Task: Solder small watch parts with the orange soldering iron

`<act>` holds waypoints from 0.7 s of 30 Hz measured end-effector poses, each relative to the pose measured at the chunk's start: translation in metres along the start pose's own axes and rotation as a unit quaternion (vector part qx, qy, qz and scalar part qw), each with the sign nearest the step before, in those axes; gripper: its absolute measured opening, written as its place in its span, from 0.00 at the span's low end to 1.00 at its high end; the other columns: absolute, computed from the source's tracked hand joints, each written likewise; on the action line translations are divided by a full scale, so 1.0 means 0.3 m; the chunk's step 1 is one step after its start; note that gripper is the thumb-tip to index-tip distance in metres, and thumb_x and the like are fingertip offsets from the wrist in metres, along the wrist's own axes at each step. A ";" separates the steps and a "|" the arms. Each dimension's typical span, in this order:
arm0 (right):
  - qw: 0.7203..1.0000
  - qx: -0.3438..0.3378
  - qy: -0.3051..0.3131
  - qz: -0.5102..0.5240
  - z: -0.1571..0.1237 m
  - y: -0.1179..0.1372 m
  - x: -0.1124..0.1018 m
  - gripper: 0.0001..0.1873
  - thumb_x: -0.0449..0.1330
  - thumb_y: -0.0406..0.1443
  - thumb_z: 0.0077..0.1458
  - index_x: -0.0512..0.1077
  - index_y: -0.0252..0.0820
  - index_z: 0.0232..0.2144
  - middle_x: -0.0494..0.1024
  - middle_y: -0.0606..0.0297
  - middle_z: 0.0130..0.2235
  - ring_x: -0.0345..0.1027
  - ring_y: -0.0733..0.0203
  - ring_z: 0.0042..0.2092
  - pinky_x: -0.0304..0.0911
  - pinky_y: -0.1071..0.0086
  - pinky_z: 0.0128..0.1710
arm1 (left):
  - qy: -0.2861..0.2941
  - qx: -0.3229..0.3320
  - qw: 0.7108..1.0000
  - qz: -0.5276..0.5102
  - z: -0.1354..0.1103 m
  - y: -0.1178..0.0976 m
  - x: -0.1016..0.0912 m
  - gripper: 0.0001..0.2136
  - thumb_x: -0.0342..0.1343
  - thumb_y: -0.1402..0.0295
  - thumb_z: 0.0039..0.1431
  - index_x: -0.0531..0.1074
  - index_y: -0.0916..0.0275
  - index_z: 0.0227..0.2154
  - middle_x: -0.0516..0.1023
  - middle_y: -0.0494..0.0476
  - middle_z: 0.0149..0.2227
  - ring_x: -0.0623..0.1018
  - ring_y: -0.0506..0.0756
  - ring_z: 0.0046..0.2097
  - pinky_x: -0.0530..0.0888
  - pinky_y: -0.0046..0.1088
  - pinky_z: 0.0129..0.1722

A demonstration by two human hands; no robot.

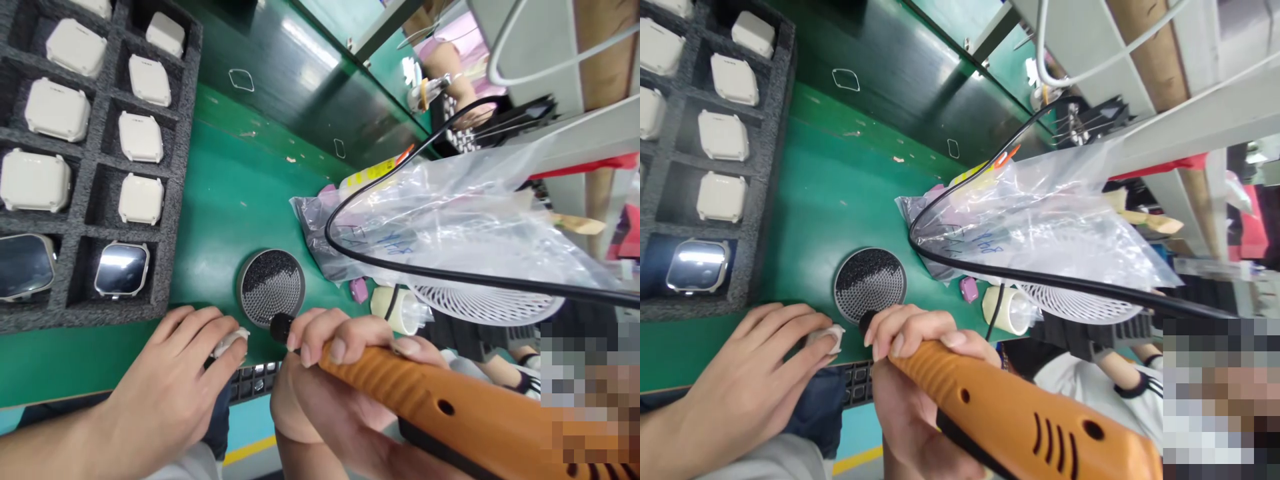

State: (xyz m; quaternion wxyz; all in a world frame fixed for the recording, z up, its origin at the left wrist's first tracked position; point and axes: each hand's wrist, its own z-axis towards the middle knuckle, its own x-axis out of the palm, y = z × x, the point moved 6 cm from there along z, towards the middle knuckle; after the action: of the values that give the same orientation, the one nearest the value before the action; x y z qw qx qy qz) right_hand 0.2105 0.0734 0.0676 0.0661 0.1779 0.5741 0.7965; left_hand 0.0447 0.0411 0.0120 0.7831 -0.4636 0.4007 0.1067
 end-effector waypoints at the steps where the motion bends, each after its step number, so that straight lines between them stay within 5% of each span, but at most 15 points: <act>1: 1.000 -0.003 -0.002 -0.001 0.001 0.000 0.001 0.33 0.42 0.65 0.66 0.70 0.50 0.50 0.68 0.71 0.32 0.64 0.63 0.28 0.64 0.62 0.26 | 0.001 0.002 1.000 0.002 0.001 0.000 0.000 0.16 0.54 0.77 0.66 0.77 0.63 0.54 0.79 0.62 0.53 0.74 0.64 0.56 0.66 0.49 0.58; 13: 0.999 0.005 -0.036 0.007 -0.017 -0.008 -0.010 0.32 0.42 0.62 0.66 0.72 0.50 0.50 0.66 0.69 0.32 0.65 0.63 0.28 0.63 0.62 0.27 | -0.002 0.011 1.000 0.002 -0.001 0.001 -0.004 0.16 0.54 0.77 0.68 0.78 0.63 0.55 0.78 0.62 0.53 0.73 0.65 0.56 0.66 0.49 0.57; 18: 1.000 -0.016 0.003 0.005 -0.004 -0.013 -0.003 0.26 0.53 0.59 0.64 0.71 0.48 0.50 0.68 0.71 0.32 0.65 0.63 0.28 0.64 0.63 0.25 | -0.003 0.010 1.000 0.001 -0.004 0.001 -0.005 0.15 0.55 0.77 0.69 0.78 0.63 0.54 0.78 0.62 0.53 0.73 0.65 0.56 0.67 0.50 0.57; 21: 1.000 -0.007 -0.013 0.007 0.003 -0.010 0.003 0.30 0.48 0.62 0.65 0.71 0.48 0.50 0.68 0.70 0.32 0.65 0.63 0.28 0.64 0.63 0.26 | -0.005 0.010 1.000 0.000 -0.009 0.002 -0.005 0.14 0.56 0.76 0.69 0.78 0.62 0.54 0.78 0.62 0.53 0.73 0.65 0.56 0.67 0.50 0.57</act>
State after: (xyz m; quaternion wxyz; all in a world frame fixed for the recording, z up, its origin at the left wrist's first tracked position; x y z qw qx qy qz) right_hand 0.2098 0.0755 0.0653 0.0692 0.1916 0.5668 0.7983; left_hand 0.0420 0.0394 0.0120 0.7898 -0.4548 0.3977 0.1054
